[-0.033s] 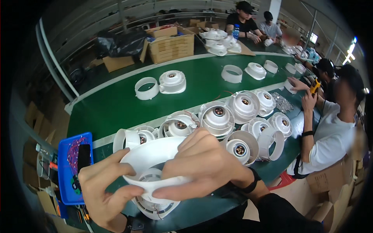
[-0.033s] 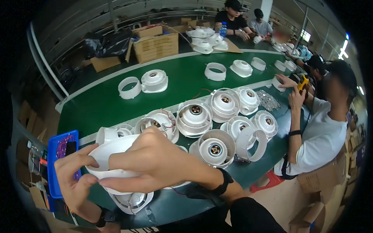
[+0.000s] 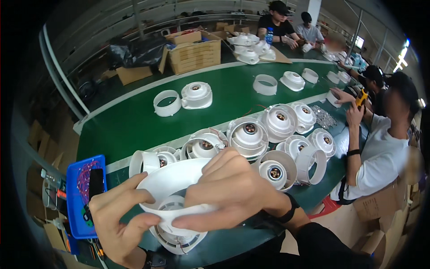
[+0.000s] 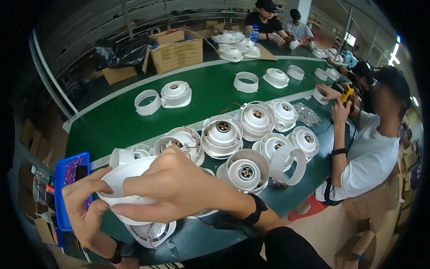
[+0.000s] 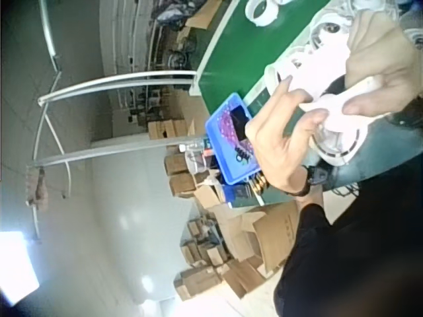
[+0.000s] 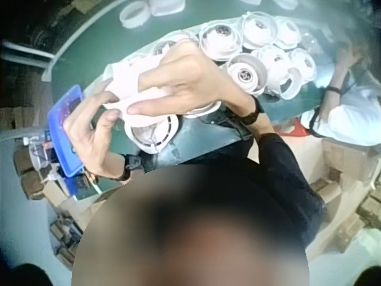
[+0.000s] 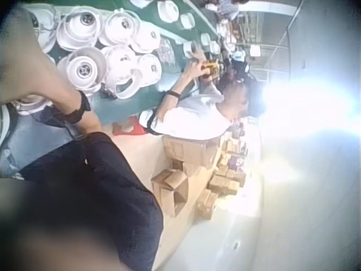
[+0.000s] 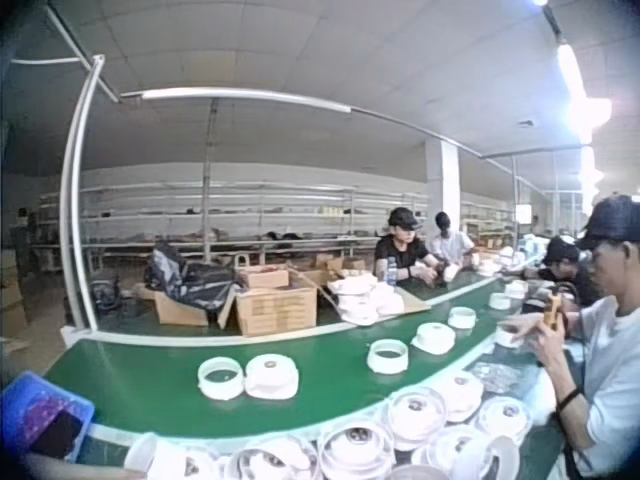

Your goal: The person assembles white plastic fan housings by hand on a green assembly table. They pick up a housing shell, insert a motor unit with wires, and fit a top cover, repeating this process for multiple units.

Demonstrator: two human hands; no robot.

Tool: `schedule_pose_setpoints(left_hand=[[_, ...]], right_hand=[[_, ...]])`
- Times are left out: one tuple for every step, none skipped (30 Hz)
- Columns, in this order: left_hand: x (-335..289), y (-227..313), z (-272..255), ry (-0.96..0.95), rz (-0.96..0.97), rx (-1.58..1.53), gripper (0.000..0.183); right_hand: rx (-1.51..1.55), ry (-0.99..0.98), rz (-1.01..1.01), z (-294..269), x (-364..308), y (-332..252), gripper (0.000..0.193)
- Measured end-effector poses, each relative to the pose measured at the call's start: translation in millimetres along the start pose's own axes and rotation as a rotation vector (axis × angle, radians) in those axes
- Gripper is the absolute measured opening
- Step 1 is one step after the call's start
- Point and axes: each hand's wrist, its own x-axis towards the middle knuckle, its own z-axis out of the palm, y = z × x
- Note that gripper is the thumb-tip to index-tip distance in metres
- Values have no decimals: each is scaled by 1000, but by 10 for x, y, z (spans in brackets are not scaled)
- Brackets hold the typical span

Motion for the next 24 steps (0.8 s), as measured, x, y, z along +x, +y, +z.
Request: schedule_pose_setpoints(left_hand=[[0, 2, 15, 15, -35, -20, 52], [8, 20, 54, 42, -30, -17, 55], [23, 27, 73, 36, -29, -23, 52], [30, 34, 91, 31, -27, -29, 50], [37, 42, 107, 27, -27, -33, 48], [29, 55, 100, 16, -64, -34, 47], [21, 73, 87, 5, -102, -34, 45], [15, 86, 78, -5, -141, -33, 43], [-7, 87, 47, -32, -124, -28, 42], [-17, 84, 9, -59, -109, -22, 40], [-22, 79, -35, -84, -97, -14, 39], [8, 14, -20, -113, 0, -76, 38], [5, -35, -57, -128, 71, -109, 38], [-2, -82, -113, -141, 141, -140, 40], [-17, -144, -211, -153, 255, -81, 55], [-65, -103, -251, -98, 216, -164, 62], [-108, -40, -249, -40, 178, -244, 70], [-132, -44, -165, 19, 185, -309, 76], [-126, -15, -62, 79, 156, -290, 79], [-121, 15, 47, 135, 126, -276, 83], [-33, -46, 151, 138, 133, -259, 82], [20, -3, 149, 150, 124, -203, 81], [38, -39, 90, 146, 103, -177, 77], [17, -150, -23, 112, 61, -201, 72]], right_hand=[[-10, 25, -13, -2, -6, 11, 18], [-18, 50, -26, -10, -14, 21, 21], [-24, 73, -39, -12, -21, 32, 26], [-27, 81, -34, -21, -26, 39, 26], [-28, 88, -30, -34, -29, 45, 27], [-24, 91, -27, -37, -27, 44, 28], [-25, 87, -33, -47, -27, 30, 28], [-25, 82, -39, -61, -23, 7, 27], [-8, 76, -50, -42, -11, -5, 27], [11, 85, -49, -33, 0, -14, 27], [34, 92, -50, -39, 10, -24, 26], [36, 96, -34, -70, -9, -40, 26], [103, 129, 50, -72, -6, -62, 27], [172, 157, 136, -98, -6, -90, 28], [239, 180, 223, -103, -2, -88, 30], [269, 289, 303, -87, 15, -125, 34], [296, 365, 398, -78, 47, -170, 37], [334, 450, 490, -51, 59, -187, 41], [375, 497, 600, -32, 81, -185, 45], [341, 479, 639, -6, 67, -138, 46], [267, 474, 685, -36, 8, -73, 47], [342, 425, 688, -66, 12, -62, 36], [423, 372, 691, -102, 15, -46, 29], [514, 314, 697, -82, 16, -18, 28]])
